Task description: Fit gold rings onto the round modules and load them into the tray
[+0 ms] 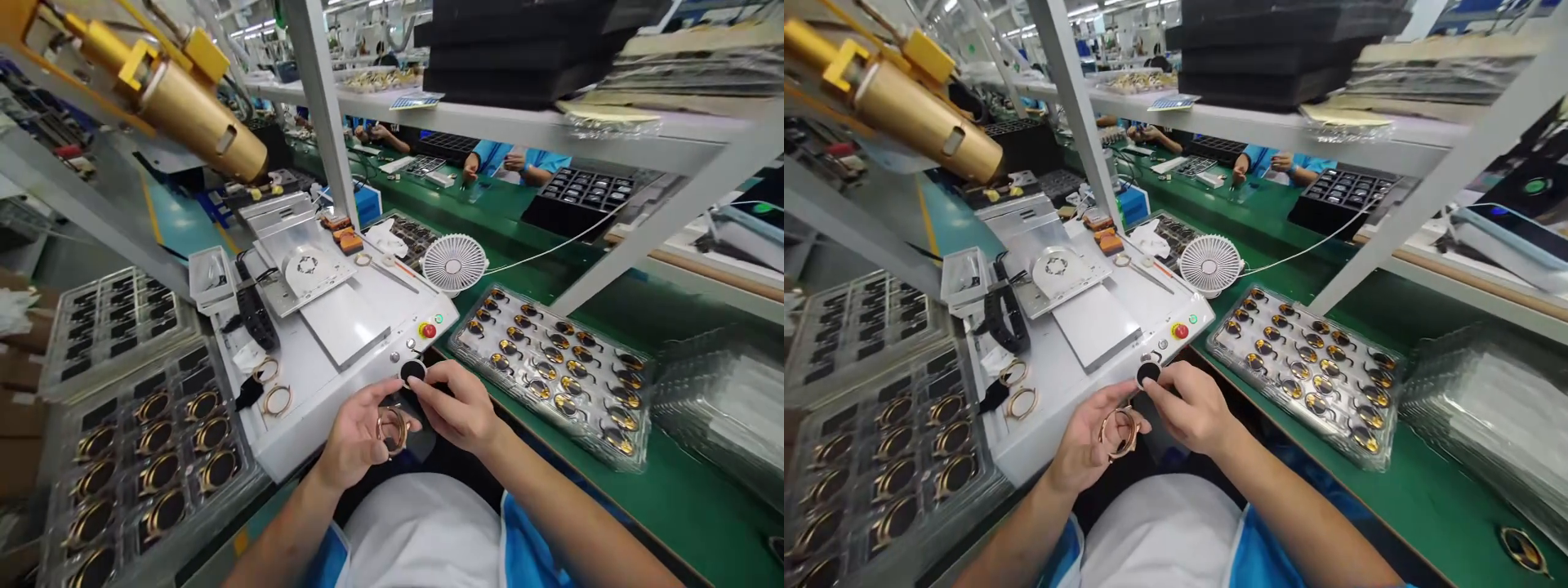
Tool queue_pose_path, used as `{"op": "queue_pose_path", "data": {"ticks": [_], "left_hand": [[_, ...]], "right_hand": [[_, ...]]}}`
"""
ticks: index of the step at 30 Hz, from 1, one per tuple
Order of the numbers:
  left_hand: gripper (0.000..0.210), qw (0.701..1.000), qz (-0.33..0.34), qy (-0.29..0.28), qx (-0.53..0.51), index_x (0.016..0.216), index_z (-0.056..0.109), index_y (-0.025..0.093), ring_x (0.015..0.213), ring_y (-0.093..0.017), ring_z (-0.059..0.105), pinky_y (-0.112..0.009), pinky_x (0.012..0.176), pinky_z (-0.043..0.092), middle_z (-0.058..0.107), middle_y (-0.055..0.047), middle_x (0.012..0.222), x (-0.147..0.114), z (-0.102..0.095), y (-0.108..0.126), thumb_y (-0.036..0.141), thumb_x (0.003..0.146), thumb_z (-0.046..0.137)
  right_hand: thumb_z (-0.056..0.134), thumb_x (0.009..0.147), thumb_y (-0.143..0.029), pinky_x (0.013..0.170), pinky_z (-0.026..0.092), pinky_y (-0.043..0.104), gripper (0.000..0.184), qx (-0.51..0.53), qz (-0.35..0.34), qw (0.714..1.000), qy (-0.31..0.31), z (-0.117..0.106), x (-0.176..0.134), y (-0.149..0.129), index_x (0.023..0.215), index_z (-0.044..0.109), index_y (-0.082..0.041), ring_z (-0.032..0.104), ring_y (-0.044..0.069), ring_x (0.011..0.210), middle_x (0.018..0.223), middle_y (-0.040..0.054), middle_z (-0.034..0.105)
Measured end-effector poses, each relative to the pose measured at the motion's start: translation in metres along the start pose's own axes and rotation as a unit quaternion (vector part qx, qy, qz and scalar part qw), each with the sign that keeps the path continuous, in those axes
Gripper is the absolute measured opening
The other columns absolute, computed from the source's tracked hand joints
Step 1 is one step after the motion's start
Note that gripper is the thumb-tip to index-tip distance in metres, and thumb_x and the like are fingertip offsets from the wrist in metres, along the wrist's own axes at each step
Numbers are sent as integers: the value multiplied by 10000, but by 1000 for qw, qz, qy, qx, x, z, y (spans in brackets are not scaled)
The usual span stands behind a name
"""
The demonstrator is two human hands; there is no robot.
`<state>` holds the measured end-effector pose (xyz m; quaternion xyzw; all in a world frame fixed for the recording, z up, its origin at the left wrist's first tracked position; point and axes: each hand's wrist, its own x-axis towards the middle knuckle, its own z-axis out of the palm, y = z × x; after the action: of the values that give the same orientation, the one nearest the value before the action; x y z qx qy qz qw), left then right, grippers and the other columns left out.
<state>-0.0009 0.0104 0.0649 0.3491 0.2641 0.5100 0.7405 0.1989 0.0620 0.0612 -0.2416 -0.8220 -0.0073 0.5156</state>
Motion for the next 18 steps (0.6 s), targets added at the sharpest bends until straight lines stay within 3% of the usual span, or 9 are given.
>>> {"op": "queue_pose_path", "data": {"ticks": [5, 10, 14, 18], "left_hand": [[838, 1000, -8, 9, 20, 1336, 683, 205, 898, -231, 742, -261, 718, 548, 790, -114, 958, -10, -5, -3, 413, 586, 996], [839, 994, -34, 2, 100, 1362, 655, 196, 863, -256, 744, -315, 710, 552, 780, -134, 989, -15, -14, 5, 338, 607, 991], [865, 988, -40, -24, 150, 1371, 645, 188, 877, -276, 742, -310, 652, 551, 755, -143, 1041, -19, -17, 15, 313, 591, 996], [994, 992, -46, -18, 116, 1414, 600, 180, 751, -225, 724, -275, 591, 534, 757, -155, 1011, -25, -23, 13, 472, 550, 996]], "right_hand": [[582, 929, -46, 637, 539, 312, 467, 34, -13, 999, -36, 4, -6, -5, 1371, 615, -194, 607, 206, 824, 926, 88, 605], [660, 927, -199, 844, 598, 412, 441, 139, 171, 970, -98, -5, 14, -7, 1364, 638, -254, 626, 269, 1080, 1276, 157, 564], [556, 1009, -200, 722, 571, 310, 291, 255, 209, 924, -192, -4, 25, 0, 1246, 723, -228, 668, 187, 845, 992, 90, 680], [592, 1004, -227, 599, 525, 258, 189, 329, 255, 897, -149, 5, 19, -2, 1047, 776, -218, 660, 144, 710, 949, 68, 697]]}}
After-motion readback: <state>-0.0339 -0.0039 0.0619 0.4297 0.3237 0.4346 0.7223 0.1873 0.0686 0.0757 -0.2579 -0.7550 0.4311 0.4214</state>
